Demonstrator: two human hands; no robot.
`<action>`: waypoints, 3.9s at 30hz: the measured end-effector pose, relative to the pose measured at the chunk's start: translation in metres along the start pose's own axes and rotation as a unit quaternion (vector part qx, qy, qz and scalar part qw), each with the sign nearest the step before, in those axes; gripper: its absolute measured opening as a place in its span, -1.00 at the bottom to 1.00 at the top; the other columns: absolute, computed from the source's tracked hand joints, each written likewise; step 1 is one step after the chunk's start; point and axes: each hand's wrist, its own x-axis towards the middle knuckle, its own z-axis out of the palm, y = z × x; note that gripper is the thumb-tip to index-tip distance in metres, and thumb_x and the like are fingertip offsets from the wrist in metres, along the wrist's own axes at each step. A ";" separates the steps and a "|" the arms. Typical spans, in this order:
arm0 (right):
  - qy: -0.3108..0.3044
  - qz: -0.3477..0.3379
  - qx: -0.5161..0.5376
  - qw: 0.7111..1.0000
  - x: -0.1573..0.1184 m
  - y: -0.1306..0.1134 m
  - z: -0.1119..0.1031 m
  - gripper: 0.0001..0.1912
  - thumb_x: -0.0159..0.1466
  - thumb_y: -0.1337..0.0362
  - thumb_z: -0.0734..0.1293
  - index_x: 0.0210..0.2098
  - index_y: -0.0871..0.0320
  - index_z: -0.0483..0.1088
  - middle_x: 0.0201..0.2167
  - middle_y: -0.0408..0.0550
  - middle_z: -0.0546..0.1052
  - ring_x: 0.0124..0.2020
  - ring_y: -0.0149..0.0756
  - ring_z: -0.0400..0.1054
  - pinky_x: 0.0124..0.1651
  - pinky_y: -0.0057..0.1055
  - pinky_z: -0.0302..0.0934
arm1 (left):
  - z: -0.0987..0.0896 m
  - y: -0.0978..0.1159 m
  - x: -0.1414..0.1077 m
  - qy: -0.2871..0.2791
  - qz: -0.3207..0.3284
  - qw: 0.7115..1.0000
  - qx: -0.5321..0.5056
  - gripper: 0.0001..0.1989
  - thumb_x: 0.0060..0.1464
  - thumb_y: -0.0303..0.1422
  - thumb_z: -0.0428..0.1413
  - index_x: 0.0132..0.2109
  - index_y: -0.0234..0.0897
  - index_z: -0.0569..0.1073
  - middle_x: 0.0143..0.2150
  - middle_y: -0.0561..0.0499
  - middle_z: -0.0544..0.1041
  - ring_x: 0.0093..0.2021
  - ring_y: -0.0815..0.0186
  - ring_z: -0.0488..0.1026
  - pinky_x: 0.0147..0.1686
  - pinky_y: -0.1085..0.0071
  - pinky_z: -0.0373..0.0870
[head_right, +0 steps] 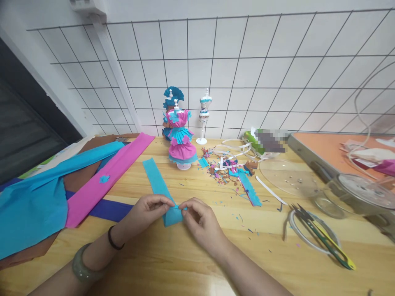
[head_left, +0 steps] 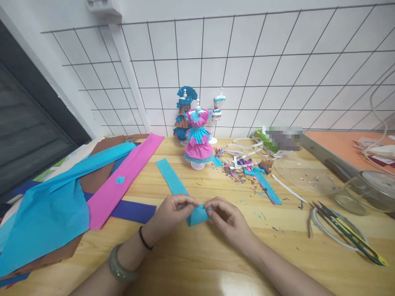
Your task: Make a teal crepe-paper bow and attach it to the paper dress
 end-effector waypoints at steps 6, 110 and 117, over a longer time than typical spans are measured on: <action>0.024 0.026 -0.017 0.999 0.000 0.009 0.004 -0.86 0.17 0.28 0.27 -0.28 0.16 0.39 -0.45 -0.11 0.39 -0.45 -0.39 0.24 -0.39 -0.46 0.16 | 0.003 0.000 -0.002 -0.004 -0.026 1.000 0.011 -0.77 -0.08 -0.39 0.09 -0.24 -0.42 0.47 -0.33 -0.08 0.47 -0.32 0.30 0.40 -0.34 0.42 0.34; 0.009 0.086 0.128 0.988 0.001 0.000 -0.003 -0.83 0.11 0.22 0.29 -0.37 0.18 0.44 -0.43 -0.06 0.52 -0.40 -0.35 0.38 -0.29 -0.41 0.25 | -0.001 -0.001 -0.003 -0.036 0.000 0.999 0.017 -0.79 -0.07 -0.40 0.11 -0.25 -0.43 0.49 -0.31 -0.12 0.52 -0.32 0.31 0.44 -0.32 0.43 0.37; 0.006 0.097 0.119 0.988 0.001 0.001 0.001 -0.76 0.15 0.13 0.30 -0.42 0.20 0.42 -0.50 -0.10 0.48 -0.46 -0.40 0.31 -0.37 -0.47 0.20 | 0.000 0.002 -0.001 -0.033 0.059 0.995 0.075 -0.82 0.00 -0.35 0.09 -0.35 -0.38 0.53 -0.33 -0.10 0.55 -0.29 0.31 0.46 -0.26 0.43 0.36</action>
